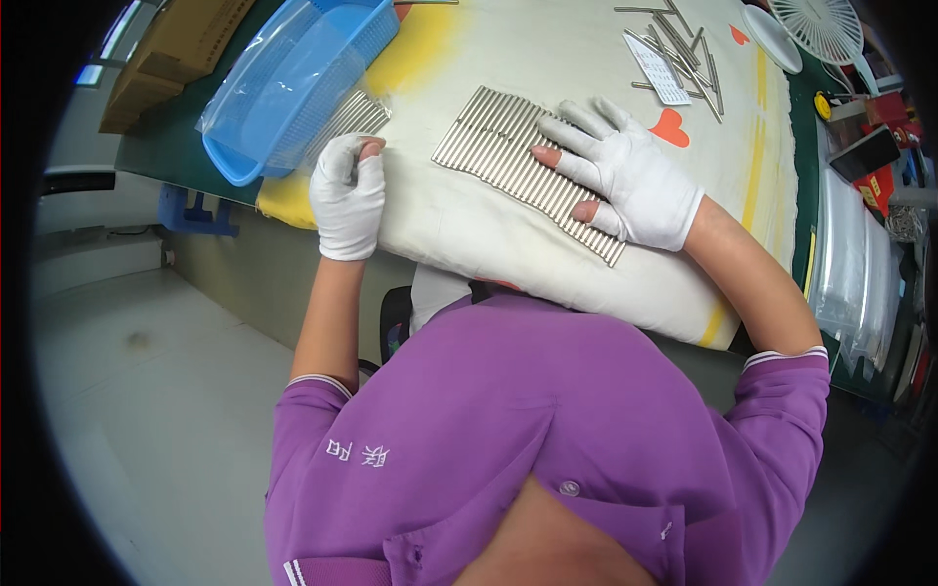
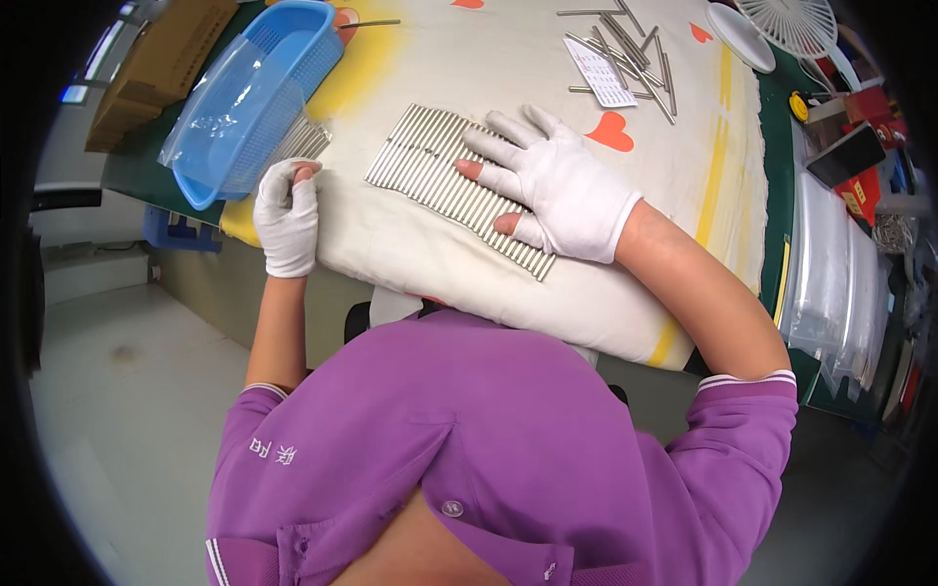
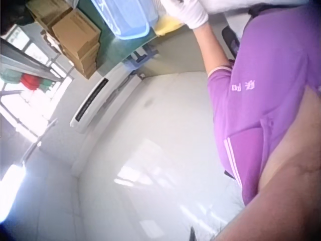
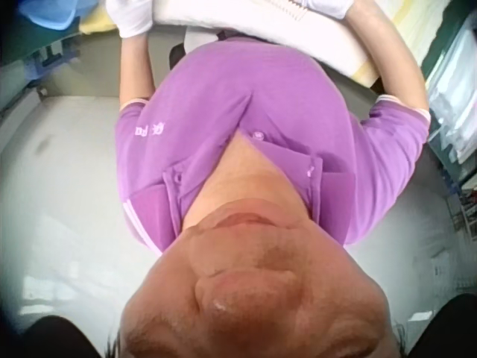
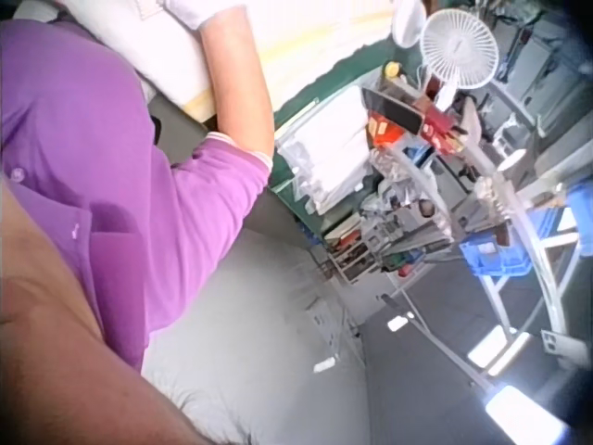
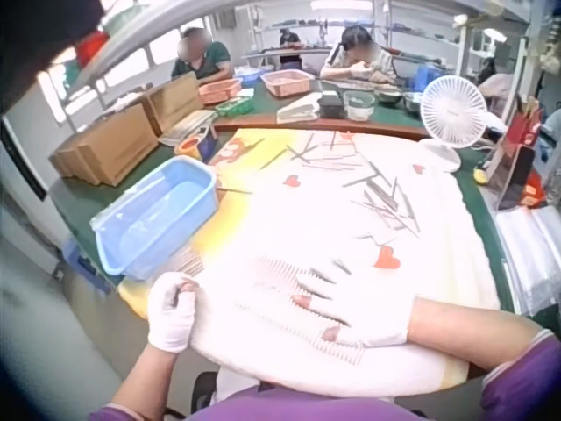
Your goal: The person sorts and aligns small metal rods on a cloth on a workbench, then bundles them together by hand.
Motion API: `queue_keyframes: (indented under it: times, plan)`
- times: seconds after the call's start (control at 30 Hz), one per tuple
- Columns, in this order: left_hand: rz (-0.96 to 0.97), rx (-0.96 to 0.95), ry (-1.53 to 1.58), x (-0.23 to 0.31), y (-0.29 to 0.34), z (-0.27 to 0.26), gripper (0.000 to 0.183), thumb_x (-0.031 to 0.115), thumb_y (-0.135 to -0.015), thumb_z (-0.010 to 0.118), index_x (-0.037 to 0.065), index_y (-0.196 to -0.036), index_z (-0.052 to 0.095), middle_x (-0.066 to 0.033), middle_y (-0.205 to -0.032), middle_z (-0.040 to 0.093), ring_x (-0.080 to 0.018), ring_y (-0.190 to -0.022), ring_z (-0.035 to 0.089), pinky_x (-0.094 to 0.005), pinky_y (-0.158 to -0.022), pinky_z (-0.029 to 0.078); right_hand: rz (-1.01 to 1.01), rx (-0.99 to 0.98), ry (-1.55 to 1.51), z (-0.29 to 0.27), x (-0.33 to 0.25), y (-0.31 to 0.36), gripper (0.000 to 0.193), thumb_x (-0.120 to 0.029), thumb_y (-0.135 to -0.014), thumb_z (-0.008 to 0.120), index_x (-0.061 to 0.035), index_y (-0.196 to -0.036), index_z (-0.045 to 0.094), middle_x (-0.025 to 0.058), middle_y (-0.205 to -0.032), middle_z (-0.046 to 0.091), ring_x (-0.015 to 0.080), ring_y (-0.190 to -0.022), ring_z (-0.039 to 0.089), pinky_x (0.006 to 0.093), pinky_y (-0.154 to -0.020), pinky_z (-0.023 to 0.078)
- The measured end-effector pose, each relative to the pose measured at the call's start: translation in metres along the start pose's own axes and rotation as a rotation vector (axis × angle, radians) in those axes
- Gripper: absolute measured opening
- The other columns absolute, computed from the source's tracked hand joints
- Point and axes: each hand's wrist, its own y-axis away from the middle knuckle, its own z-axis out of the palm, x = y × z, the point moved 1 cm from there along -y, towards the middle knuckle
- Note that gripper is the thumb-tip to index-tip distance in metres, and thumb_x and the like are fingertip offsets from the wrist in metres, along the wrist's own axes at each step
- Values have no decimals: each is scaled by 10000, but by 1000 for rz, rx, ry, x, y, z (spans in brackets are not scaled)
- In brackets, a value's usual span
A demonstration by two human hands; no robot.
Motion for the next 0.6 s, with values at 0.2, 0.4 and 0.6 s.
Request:
queue_keyframes:
  times: [0.2,0.4,0.6]
  plan:
    - [-48,132,103,-2,8,-6,91,-15,-911,532,11,-901,619,-25,-928,609,-63,-714,487,-203,-654,402,0,-5,-25,3,1,-28,587,-343,-821,591,-60,-1321,471,144,-1412,414,357,-1316,355,553,-1098,251]
    - [-164,184,163,-3,9,-5,60,-45,-862,572,7,-862,603,-60,-881,616,-112,-755,561,-230,-673,446,-48,52,-33,18,9,-73,597,-359,-837,575,-45,-1331,459,158,-1402,417,372,-1317,346,558,-1098,239]
    - [-200,159,149,1,9,-6,63,-47,-851,580,12,-833,591,-63,-878,618,-120,-750,566,-236,-654,439,-61,121,-32,29,13,-104,596,-358,-846,567,-40,-1337,455,160,-1395,422,369,-1313,351,549,-1096,238]
